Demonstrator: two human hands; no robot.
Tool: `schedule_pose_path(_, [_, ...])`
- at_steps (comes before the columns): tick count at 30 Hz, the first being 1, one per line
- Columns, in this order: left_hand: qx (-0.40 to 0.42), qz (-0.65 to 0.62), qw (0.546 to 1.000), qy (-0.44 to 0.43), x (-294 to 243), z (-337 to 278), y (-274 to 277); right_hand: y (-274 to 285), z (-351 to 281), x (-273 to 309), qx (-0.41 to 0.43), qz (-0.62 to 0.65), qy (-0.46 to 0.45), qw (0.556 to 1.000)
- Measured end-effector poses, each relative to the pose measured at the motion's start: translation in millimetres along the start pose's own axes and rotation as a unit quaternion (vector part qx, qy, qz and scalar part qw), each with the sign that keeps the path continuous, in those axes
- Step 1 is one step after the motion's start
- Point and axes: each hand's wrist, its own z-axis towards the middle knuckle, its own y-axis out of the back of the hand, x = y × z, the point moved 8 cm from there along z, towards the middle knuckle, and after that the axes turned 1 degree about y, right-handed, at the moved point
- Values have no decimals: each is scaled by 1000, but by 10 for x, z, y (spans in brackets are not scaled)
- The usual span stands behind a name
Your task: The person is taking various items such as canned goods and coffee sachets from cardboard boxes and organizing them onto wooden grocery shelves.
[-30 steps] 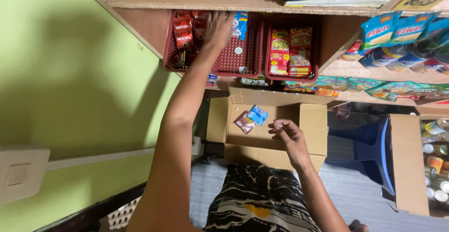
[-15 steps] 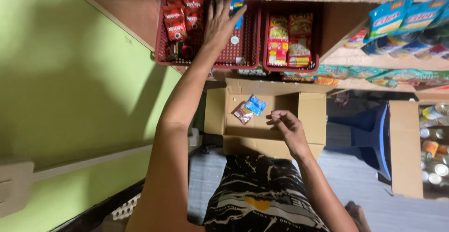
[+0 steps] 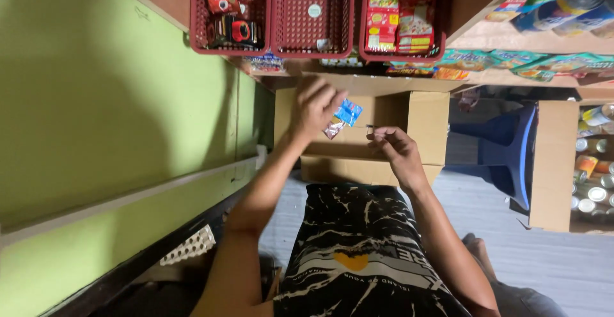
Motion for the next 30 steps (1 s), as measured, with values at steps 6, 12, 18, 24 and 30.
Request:
schedule_pose_path(6, [115,-142,935,305,284,-1060,-604,56,-30,-221,6,-48,16,999])
schedule_pose_path(12, [119,-149,901,390,1134,-2505,-1845,103,-55,-437,6,-72,-38,997])
schedule_pose_path(18, [185,-70,908,370,1577,-2830,-2616,158,-110,-464,-4,-75,-47,996])
schedule_pose_path(24, [176,55,913,364,1812,-2821,-2990,273,-255,-512,-20,-74,-61,995])
schedule_pose_path(30, [193,113,883,413,1869,-2821,-3088,370,-397,-575,-26,-52,-79,995])
